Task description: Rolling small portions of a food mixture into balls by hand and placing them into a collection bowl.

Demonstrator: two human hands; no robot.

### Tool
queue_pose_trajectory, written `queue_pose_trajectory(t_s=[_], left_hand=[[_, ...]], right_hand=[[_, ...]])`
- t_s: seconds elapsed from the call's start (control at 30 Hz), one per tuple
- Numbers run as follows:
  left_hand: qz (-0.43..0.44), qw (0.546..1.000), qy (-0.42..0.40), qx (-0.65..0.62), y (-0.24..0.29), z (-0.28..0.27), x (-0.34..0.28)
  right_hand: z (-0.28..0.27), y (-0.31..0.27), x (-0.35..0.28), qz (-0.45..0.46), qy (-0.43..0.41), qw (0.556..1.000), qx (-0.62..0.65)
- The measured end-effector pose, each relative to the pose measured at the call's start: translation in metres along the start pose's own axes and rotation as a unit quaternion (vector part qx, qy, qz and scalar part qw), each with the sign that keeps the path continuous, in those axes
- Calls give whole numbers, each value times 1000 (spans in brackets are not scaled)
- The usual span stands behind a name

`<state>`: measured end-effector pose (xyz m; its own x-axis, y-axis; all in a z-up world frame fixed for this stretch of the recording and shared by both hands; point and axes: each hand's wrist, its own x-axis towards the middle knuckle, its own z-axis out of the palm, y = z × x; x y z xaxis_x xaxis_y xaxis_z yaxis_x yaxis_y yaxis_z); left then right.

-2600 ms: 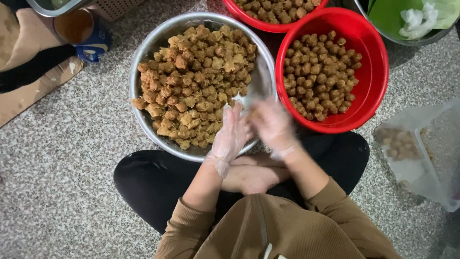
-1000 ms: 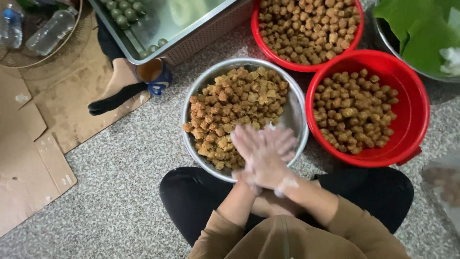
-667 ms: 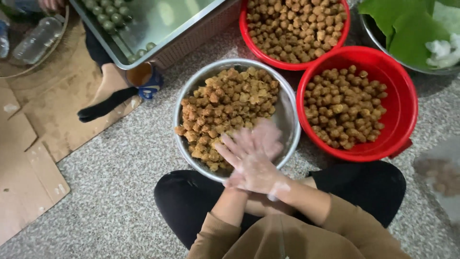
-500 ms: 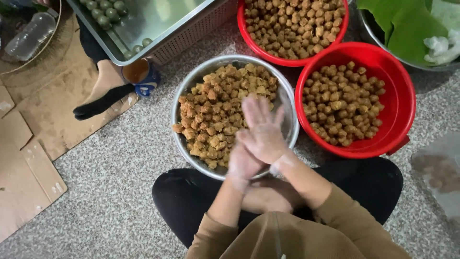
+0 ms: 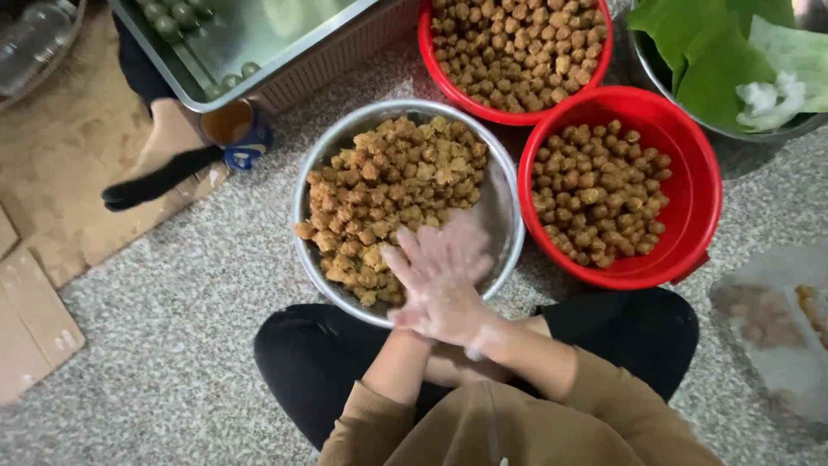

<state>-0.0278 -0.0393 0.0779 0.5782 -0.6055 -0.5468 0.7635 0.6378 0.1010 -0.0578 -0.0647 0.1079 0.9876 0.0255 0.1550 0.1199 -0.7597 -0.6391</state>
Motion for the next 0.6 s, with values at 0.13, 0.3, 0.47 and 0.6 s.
queue_pose_trajectory(t_s=[0.13,0.3,0.47,0.6], left_hand=[[14,999,-27,-17,14,-57,17],[-13,948,-301,-99,32,-23,-2],[28,967,-255,-1,2,-100,38],[-34,975,-209,-72,24,-66,23]], right_hand=[[10,58,2,37,5,990,-138],[-2,9,-9,13,-45,998,35],[-28,37,28,27,139,964,-227],[-5,136,-6,-61,168,975,130]])
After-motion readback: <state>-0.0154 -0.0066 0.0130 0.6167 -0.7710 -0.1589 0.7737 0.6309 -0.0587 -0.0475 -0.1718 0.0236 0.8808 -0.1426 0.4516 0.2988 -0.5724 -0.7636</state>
